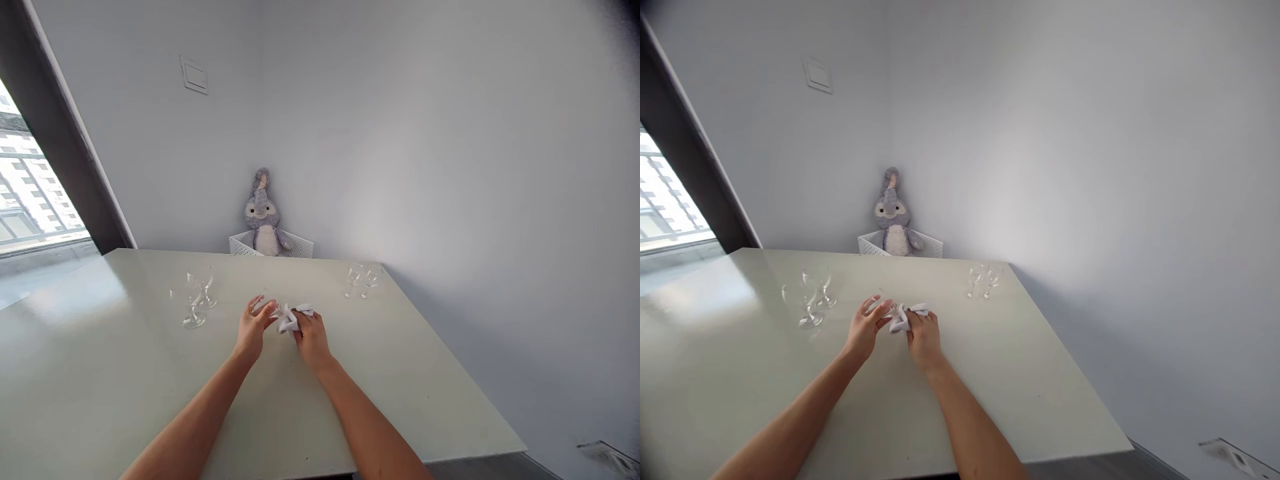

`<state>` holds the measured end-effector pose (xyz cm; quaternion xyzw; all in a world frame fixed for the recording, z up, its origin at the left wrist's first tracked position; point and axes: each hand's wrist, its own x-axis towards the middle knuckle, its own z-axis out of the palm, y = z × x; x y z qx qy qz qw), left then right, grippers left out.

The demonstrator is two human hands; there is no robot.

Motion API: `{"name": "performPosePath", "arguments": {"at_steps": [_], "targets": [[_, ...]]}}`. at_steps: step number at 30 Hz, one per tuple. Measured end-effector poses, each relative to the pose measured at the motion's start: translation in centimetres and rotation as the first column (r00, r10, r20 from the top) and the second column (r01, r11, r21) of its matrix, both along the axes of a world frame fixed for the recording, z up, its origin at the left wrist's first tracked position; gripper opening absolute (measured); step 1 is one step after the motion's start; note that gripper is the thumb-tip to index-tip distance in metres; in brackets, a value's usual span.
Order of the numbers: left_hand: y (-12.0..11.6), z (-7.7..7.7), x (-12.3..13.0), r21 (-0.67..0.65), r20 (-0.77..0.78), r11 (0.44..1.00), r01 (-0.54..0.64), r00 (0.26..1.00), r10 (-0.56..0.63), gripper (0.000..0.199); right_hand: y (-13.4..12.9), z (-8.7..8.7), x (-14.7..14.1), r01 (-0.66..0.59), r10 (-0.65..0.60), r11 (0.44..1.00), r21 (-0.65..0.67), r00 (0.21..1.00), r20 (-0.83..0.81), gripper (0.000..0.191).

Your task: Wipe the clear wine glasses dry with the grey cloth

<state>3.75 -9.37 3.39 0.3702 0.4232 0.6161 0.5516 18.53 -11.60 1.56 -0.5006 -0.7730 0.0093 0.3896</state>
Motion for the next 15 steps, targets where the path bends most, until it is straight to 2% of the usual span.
{"name": "performPosePath", "arguments": {"at_steps": [2, 5, 8, 11, 13, 15], "targets": [[0.4, -0.1, -0.6, 0.034, 0.002, 0.998, -0.048, 0.999, 0.048, 0.055, 0.0, -0.2, 0.0, -0.008, 0.007, 1.000, 0.030, 1.000, 0.028, 0.038], [1.1, 0.1, -1.7, 0.105, 0.000, 0.976, -0.193, 0.981, 0.194, 0.055, -0.4, -0.3, -0.1, -0.041, 0.038, 0.999, 0.023, 0.994, 0.105, 0.037], [1.5, 0.6, -2.7, 0.202, -0.003, 0.922, -0.331, 0.941, 0.338, 0.055, -1.2, 0.3, -0.4, -0.181, 0.182, 0.983, -0.024, 0.969, 0.167, 0.039], [1.5, 1.1, -3.1, 0.301, -0.020, 0.885, -0.355, 0.926, 0.378, 0.056, -2.1, 1.2, -0.4, -0.331, 0.335, 0.942, -0.049, 0.932, 0.140, 0.053], [1.2, 1.4, -2.8, 0.371, -0.053, 0.867, -0.334, 0.924, 0.379, 0.058, -2.5, 1.6, -0.3, -0.382, 0.385, 0.922, -0.066, 0.921, 0.051, 0.044], [0.5, 1.5, -2.1, 0.471, -0.129, 0.840, -0.270, 0.921, 0.368, 0.060, -2.6, 1.8, -0.1, -0.365, 0.361, 0.928, -0.074, 0.930, -0.065, 0.036]]}}
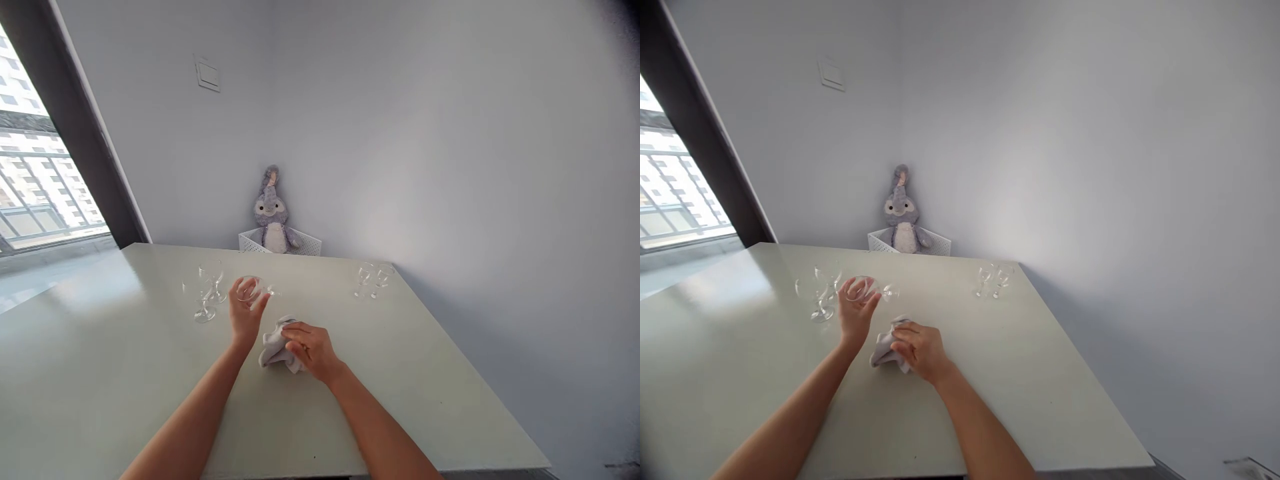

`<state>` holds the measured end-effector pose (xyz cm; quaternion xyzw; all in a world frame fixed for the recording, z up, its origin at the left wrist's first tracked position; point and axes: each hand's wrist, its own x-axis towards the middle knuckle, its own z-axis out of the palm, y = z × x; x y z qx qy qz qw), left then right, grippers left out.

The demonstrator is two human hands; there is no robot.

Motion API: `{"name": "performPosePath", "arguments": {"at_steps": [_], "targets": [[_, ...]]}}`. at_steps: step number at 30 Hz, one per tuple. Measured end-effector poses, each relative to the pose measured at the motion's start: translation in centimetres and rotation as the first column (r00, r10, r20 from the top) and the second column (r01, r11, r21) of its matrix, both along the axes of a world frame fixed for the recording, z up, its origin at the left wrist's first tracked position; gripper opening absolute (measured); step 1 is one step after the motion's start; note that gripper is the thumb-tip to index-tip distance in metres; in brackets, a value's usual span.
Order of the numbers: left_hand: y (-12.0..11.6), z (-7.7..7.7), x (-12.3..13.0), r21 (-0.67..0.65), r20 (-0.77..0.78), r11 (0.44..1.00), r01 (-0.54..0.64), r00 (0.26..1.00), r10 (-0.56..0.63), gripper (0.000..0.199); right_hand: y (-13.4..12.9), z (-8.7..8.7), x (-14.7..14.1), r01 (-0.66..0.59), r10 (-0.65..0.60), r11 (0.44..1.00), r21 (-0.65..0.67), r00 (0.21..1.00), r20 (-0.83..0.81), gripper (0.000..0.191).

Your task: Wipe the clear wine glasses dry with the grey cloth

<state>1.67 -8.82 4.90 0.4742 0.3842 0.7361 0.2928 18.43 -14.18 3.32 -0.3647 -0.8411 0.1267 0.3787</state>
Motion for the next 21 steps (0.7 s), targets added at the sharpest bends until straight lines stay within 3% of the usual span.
{"name": "performPosePath", "arguments": {"at_steps": [2, 5, 8, 10, 14, 17, 21], "targets": [[-0.9, -0.1, 1.0, 0.082, -0.134, 0.995, 0.049, 0.990, -0.037, 0.061, 0.2, -0.1, 0.2, 0.131, -0.132, 0.991, -0.020, 0.987, -0.089, 0.034], [-2.5, -0.7, 2.6, 0.144, -0.280, 0.969, 0.202, 0.947, -0.156, 0.061, 0.7, -0.5, 0.3, 0.366, -0.364, 0.931, 0.005, 0.926, -0.096, 0.036], [-3.8, -1.6, 4.1, 0.123, -0.401, 0.923, 0.364, 0.869, -0.289, 0.062, 1.2, -1.0, 0.3, 0.482, -0.482, 0.876, 0.026, 0.876, -0.007, 0.027], [-4.1, -2.0, 4.6, 0.073, -0.477, 0.912, 0.404, 0.817, -0.324, 0.065, 1.5, -1.4, 0.4, 0.514, -0.514, 0.857, 0.008, 0.856, 0.056, 0.021], [-3.7, -2.3, 4.6, -0.080, -0.619, 0.942, 0.325, 0.725, -0.303, 0.075, 2.8, -2.0, 1.7, 0.588, -0.583, 0.802, -0.103, 0.809, 0.075, 0.022], [-3.1, -2.6, 4.1, -0.246, -0.661, 0.943, 0.224, 0.672, -0.333, 0.064, 4.7, -2.0, 3.6, 0.652, -0.667, 0.716, -0.250, 0.744, 0.034, 0.026], [-2.5, -3.3, 3.8, -0.365, -0.573, 0.908, 0.207, 0.718, -0.395, 0.047, 7.9, -1.8, 6.5, 0.685, -0.712, 0.643, -0.342, 0.699, 0.062, 0.026]]}}
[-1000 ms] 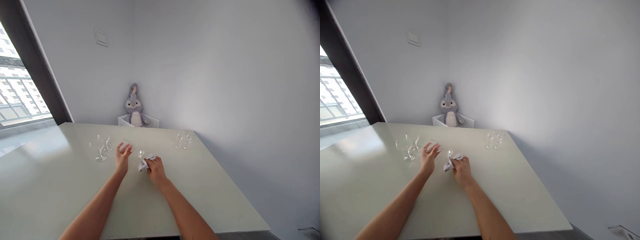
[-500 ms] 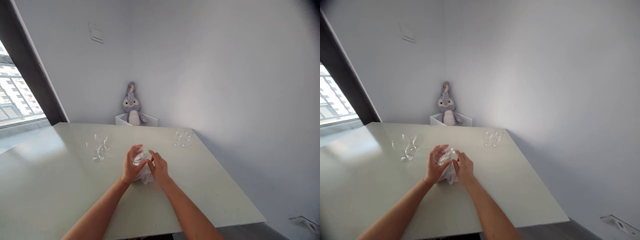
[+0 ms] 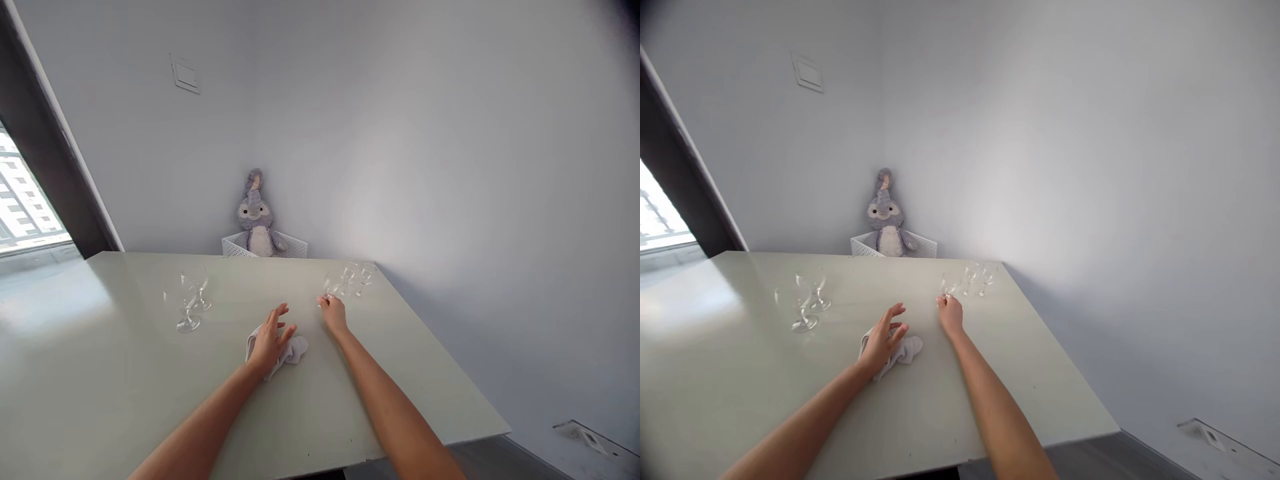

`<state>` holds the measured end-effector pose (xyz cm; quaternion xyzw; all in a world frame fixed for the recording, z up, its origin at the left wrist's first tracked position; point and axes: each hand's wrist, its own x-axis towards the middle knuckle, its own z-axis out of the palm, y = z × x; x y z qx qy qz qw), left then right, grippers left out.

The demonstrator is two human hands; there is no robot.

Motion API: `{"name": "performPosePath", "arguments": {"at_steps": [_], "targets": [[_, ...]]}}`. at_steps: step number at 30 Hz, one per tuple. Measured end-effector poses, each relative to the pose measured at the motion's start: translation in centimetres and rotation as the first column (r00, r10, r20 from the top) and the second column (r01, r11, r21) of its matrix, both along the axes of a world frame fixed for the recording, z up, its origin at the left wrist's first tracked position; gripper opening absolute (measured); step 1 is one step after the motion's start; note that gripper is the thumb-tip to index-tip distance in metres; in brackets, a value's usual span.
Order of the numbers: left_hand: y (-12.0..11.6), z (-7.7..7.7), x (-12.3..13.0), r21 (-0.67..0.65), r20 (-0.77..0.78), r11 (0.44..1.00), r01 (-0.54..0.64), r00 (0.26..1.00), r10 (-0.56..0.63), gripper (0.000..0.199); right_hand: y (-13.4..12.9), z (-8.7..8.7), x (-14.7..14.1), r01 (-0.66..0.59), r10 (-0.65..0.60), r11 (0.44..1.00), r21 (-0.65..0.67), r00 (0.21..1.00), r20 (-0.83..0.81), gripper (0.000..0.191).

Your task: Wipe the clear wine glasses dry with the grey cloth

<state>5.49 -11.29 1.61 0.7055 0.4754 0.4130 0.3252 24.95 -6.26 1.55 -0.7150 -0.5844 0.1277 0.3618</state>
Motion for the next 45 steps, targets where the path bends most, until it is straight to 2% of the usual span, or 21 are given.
{"name": "performPosePath", "arguments": {"at_steps": [3, 7, 17, 23, 28, 30, 32, 33, 34, 36, 38, 39, 41, 43, 45], "targets": [[0.2, -0.4, 0.0, -0.052, 0.063, 0.998, -0.025, 0.998, 0.028, 0.044, 2.0, 0.0, 1.5, 0.042, -0.042, 0.998, -0.048, 0.999, -0.003, 0.025], [0.1, -0.6, 0.1, -0.039, 0.088, 0.999, -0.018, 0.996, 0.021, 0.043, 3.8, -0.3, 2.4, 0.077, -0.077, 0.993, -0.089, 0.997, -0.001, 0.024], [0.2, -0.6, 0.3, -0.021, 0.051, 0.999, -0.030, 0.998, 0.031, 0.041, 6.1, -1.3, 2.9, 0.128, -0.134, 0.987, -0.101, 0.990, -0.052, 0.022], [0.2, -0.5, 0.4, -0.036, 0.057, 0.999, -0.022, 0.998, 0.024, 0.042, 5.2, -1.6, 3.3, 0.134, -0.133, 0.991, -0.004, 0.981, -0.141, 0.023], [0.5, -0.7, 0.5, -0.043, 0.152, 0.999, -0.010, 0.988, 0.016, 0.040, 1.9, -1.5, 2.0, 0.150, -0.126, 0.984, 0.096, 0.967, -0.221, 0.032], [0.6, -0.8, 0.6, -0.012, 0.220, 0.999, -0.044, 0.975, 0.046, 0.038, -0.3, -0.9, 0.4, 0.091, -0.058, 0.987, 0.135, 0.971, -0.232, 0.029], [0.7, -0.7, 0.6, 0.042, 0.285, 0.993, -0.107, 0.954, 0.091, 0.035, -2.8, -0.2, -1.6, -0.091, 0.130, 0.979, 0.184, 0.969, -0.211, 0.023], [0.8, -0.5, 0.5, 0.076, 0.319, 0.986, -0.151, 0.940, 0.120, 0.034, -4.1, 0.0, -2.6, -0.269, 0.309, 0.937, 0.222, 0.935, -0.172, 0.022], [0.8, -0.3, 0.4, 0.114, 0.355, 0.972, -0.207, 0.922, 0.155, 0.032, -5.3, 0.2, -3.6, -0.431, 0.468, 0.868, 0.248, 0.876, -0.115, 0.023], [1.0, 0.3, -0.1, 0.178, 0.445, 0.921, -0.347, 0.863, 0.239, 0.028, -7.4, 0.3, -5.2, -0.646, 0.657, 0.721, 0.252, 0.752, 0.046, 0.026], [1.5, 1.0, -0.9, 0.177, 0.575, 0.844, -0.507, 0.749, 0.329, 0.026, -8.6, 0.0, -6.2, -0.742, 0.705, 0.641, 0.196, 0.670, 0.233, 0.035], [1.9, 1.3, -1.5, 0.138, 0.646, 0.805, -0.578, 0.668, 0.369, 0.025, -8.9, -0.3, -6.4, -0.759, 0.697, 0.630, 0.162, 0.645, 0.314, 0.040], [2.7, 1.7, -2.9, -0.011, 0.766, 0.733, -0.680, 0.466, 0.443, 0.027, -8.9, -0.8, -6.6, -0.750, 0.655, 0.652, 0.111, 0.631, 0.416, 0.050], [3.5, 1.8, -4.6, -0.192, 0.814, 0.665, -0.722, 0.261, 0.519, 0.028, -8.5, -1.2, -6.4, -0.708, 0.613, 0.700, 0.096, 0.664, 0.429, 0.055], [4.1, 1.7, -6.4, -0.313, 0.810, 0.605, -0.732, 0.127, 0.572, 0.027, -8.1, -1.4, -6.0, -0.665, 0.584, 0.741, 0.093, 0.707, 0.398, 0.059]]}}
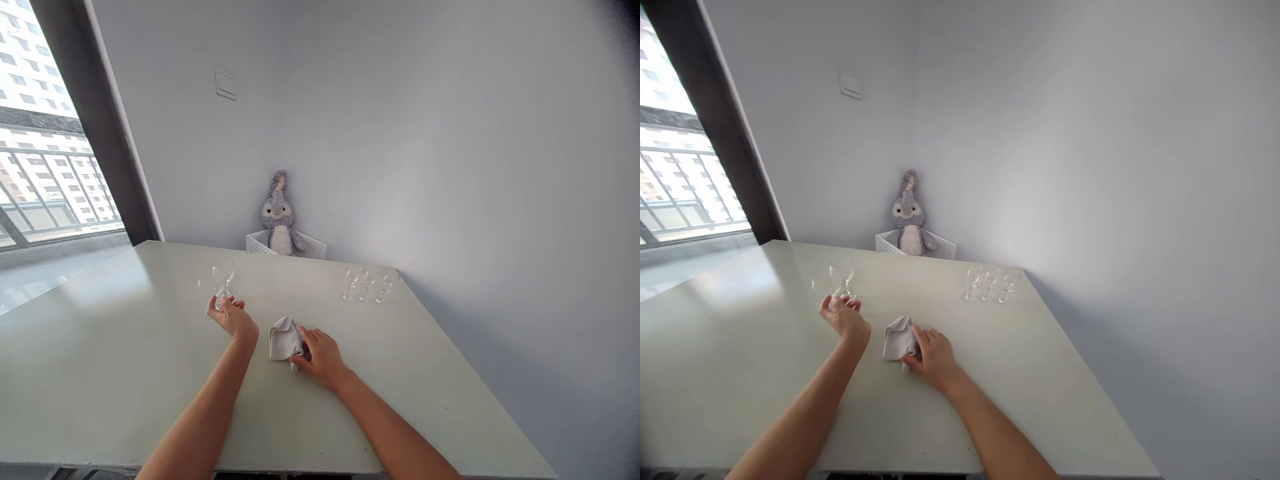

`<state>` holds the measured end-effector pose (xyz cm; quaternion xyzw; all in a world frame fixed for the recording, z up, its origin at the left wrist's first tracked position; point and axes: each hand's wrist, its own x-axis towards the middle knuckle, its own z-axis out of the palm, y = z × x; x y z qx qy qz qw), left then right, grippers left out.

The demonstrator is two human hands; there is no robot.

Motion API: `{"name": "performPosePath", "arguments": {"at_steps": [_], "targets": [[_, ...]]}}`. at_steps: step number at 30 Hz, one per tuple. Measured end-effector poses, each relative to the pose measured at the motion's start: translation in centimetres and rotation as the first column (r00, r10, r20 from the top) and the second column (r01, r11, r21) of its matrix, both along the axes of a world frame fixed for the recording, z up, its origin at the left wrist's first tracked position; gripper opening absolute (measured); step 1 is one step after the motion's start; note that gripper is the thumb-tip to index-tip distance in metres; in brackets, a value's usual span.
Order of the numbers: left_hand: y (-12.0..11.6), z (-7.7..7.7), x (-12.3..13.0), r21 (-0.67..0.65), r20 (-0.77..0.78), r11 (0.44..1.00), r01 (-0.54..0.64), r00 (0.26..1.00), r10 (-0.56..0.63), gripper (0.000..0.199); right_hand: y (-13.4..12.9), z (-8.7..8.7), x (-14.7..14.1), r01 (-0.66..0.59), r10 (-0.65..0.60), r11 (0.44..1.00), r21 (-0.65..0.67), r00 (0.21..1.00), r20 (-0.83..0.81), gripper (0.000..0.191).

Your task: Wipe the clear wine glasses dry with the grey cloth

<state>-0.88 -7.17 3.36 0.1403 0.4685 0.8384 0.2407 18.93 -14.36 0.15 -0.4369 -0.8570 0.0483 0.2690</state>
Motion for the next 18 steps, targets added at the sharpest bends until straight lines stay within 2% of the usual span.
{"name": "performPosePath", "arguments": {"at_steps": [2, 4, 8, 10, 14, 16, 18], "targets": [[0.3, -0.1, -1.6, -0.008, 0.064, 0.999, -0.037, 0.997, 0.038, 0.027, 0.3, 0.0, 0.5, 0.050, -0.051, 0.998, -0.039, 0.999, -0.018, 0.062], [0.5, -0.2, -2.8, -0.007, 0.138, 1.000, -0.010, 0.990, 0.011, 0.029, 0.5, 0.2, 1.0, 0.097, -0.098, 0.992, -0.078, 0.995, -0.011, 0.064], [0.7, 0.1, -4.1, -0.015, 0.336, 0.971, 0.237, 0.916, -0.218, 0.043, 0.7, 0.7, 1.6, 0.132, -0.127, 0.984, -0.119, 0.991, 0.042, 0.066], [0.8, 0.5, -4.3, 0.027, 0.403, 0.949, 0.315, 0.865, -0.299, 0.050, 0.8, 0.9, 1.8, 0.123, -0.117, 0.986, -0.112, 0.991, 0.059, 0.060], [0.8, 0.9, -4.5, 0.129, 0.437, 0.938, 0.321, 0.831, -0.345, 0.054, 0.9, 0.7, 2.1, 0.088, -0.084, 0.993, -0.085, 0.995, 0.052, 0.028], [1.0, 0.9, -4.7, 0.184, 0.432, 0.929, 0.321, 0.823, -0.370, 0.051, 1.0, 0.6, 2.2, 0.056, -0.056, 0.996, -0.064, 0.998, 0.001, 0.017], [1.2, 0.7, -5.1, 0.246, 0.451, 0.916, 0.318, 0.799, -0.399, 0.049, 1.1, 0.5, 2.2, 0.039, -0.043, 0.998, -0.044, 0.994, -0.101, 0.016]]}}
